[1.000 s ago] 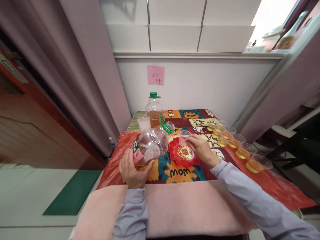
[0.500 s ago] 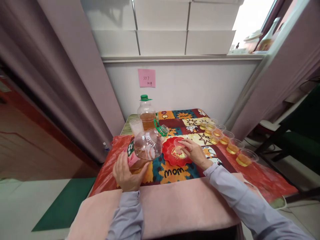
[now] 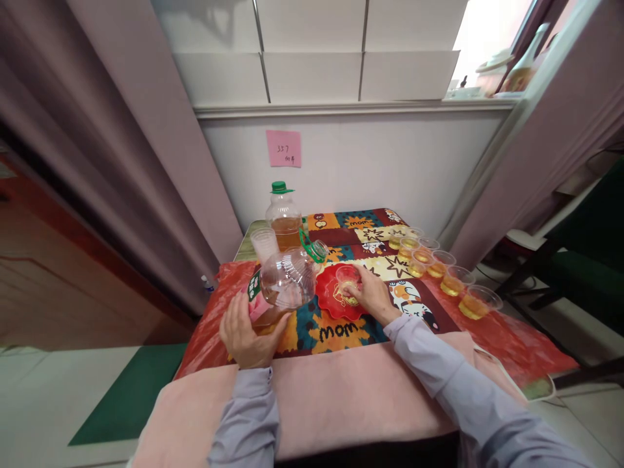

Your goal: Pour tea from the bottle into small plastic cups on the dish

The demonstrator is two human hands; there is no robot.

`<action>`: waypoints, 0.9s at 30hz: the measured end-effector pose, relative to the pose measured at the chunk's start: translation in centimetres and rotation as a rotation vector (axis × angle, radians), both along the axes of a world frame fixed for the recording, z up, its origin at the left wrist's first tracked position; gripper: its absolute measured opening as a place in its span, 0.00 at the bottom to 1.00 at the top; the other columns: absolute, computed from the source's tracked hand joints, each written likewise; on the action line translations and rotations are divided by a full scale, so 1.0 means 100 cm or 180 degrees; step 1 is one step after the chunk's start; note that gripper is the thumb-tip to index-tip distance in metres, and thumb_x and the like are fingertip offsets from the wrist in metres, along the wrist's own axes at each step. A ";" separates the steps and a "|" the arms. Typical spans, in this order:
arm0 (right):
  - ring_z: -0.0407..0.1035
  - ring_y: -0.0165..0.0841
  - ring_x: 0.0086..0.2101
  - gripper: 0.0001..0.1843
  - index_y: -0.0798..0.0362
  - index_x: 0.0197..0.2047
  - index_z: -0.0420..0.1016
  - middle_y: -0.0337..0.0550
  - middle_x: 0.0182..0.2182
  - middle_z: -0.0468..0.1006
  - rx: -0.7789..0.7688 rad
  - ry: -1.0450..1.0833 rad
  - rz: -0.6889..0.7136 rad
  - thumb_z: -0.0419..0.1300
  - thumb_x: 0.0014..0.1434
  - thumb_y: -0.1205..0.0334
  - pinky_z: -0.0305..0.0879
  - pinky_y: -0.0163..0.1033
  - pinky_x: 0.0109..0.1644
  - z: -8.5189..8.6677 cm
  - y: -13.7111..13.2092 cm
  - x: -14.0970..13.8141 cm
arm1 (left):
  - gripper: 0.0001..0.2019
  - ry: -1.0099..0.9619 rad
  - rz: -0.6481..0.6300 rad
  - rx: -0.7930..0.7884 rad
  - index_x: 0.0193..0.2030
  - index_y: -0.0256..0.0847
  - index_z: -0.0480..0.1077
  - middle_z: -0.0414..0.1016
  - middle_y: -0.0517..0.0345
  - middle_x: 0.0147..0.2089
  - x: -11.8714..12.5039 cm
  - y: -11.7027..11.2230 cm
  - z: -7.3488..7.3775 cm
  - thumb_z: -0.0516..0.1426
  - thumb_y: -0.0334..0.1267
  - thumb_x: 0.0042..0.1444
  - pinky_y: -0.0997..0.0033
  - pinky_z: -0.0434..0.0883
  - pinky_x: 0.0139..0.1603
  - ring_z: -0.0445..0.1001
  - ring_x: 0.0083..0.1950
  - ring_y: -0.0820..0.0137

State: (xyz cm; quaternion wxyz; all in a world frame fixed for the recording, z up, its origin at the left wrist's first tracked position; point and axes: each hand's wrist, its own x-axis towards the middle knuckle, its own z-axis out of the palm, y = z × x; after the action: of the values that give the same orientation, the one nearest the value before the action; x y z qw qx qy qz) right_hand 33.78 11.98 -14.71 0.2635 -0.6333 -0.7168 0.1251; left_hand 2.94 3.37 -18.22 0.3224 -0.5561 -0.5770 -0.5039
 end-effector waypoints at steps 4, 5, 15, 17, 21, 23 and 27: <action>0.79 0.48 0.56 0.35 0.51 0.71 0.69 0.56 0.59 0.83 -0.0037 0.0066 -0.0023 0.69 0.64 0.55 0.74 0.50 0.61 -0.001 0.002 -0.002 | 0.52 0.0154 -0.0015 0.0001 0.74 0.35 0.65 0.77 0.33 0.66 0.001 -0.001 0.003 0.72 0.62 0.48 0.44 0.69 0.69 0.77 0.65 0.41; 0.79 0.49 0.57 0.35 0.51 0.72 0.69 0.57 0.61 0.82 -0.0028 0.0093 -0.0036 0.69 0.64 0.55 0.74 0.51 0.62 -0.001 0.003 -0.001 | 0.52 0.0155 -0.0026 -0.0011 0.74 0.35 0.65 0.77 0.32 0.66 0.002 -0.001 0.004 0.72 0.62 0.48 0.44 0.69 0.69 0.77 0.65 0.41; 0.69 0.52 0.67 0.48 0.50 0.79 0.57 0.62 0.71 0.69 0.0938 0.2302 0.0442 0.61 0.66 0.31 0.70 0.59 0.70 0.004 -0.039 -0.043 | 0.52 0.0150 -0.0073 -0.0092 0.74 0.37 0.65 0.77 0.33 0.66 0.004 -0.001 0.004 0.71 0.64 0.49 0.44 0.66 0.70 0.76 0.66 0.43; 0.69 0.52 0.68 0.51 0.49 0.79 0.55 0.61 0.73 0.66 0.0414 0.2997 0.0792 0.60 0.65 0.28 0.74 0.57 0.67 0.001 -0.046 -0.063 | 0.51 0.0126 -0.0067 -0.0159 0.73 0.38 0.67 0.78 0.33 0.65 0.005 -0.003 0.005 0.71 0.65 0.49 0.45 0.67 0.70 0.77 0.66 0.43; 0.70 0.53 0.68 0.53 0.45 0.80 0.52 0.59 0.76 0.63 -0.0557 0.3860 0.1272 0.63 0.63 0.28 0.77 0.56 0.63 -0.004 -0.045 -0.086 | 0.50 0.0270 -0.0106 -0.0193 0.73 0.39 0.67 0.78 0.34 0.65 0.008 -0.005 0.008 0.71 0.65 0.49 0.44 0.67 0.70 0.77 0.66 0.43; 0.71 0.53 0.67 0.49 0.43 0.79 0.56 0.55 0.74 0.66 -0.0644 0.3983 0.1372 0.64 0.63 0.31 0.78 0.58 0.63 -0.004 -0.041 -0.088 | 0.51 0.0433 -0.0120 -0.0190 0.74 0.39 0.65 0.78 0.34 0.66 0.009 -0.005 0.009 0.71 0.64 0.49 0.44 0.67 0.70 0.77 0.67 0.43; 0.71 0.52 0.67 0.44 0.42 0.76 0.64 0.52 0.72 0.71 -0.0637 0.4118 0.1272 0.64 0.64 0.32 0.77 0.59 0.64 -0.007 -0.036 -0.088 | 0.51 0.0613 -0.0132 -0.0225 0.75 0.41 0.63 0.77 0.34 0.66 0.012 -0.006 0.010 0.71 0.64 0.50 0.43 0.67 0.71 0.76 0.68 0.44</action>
State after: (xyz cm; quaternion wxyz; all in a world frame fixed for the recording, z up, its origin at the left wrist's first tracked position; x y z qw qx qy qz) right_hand 24.98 8.42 -15.41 0.5509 -0.3080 -0.5033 0.5902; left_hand 4.19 2.73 -17.21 0.3459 -0.6248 -0.5492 -0.4340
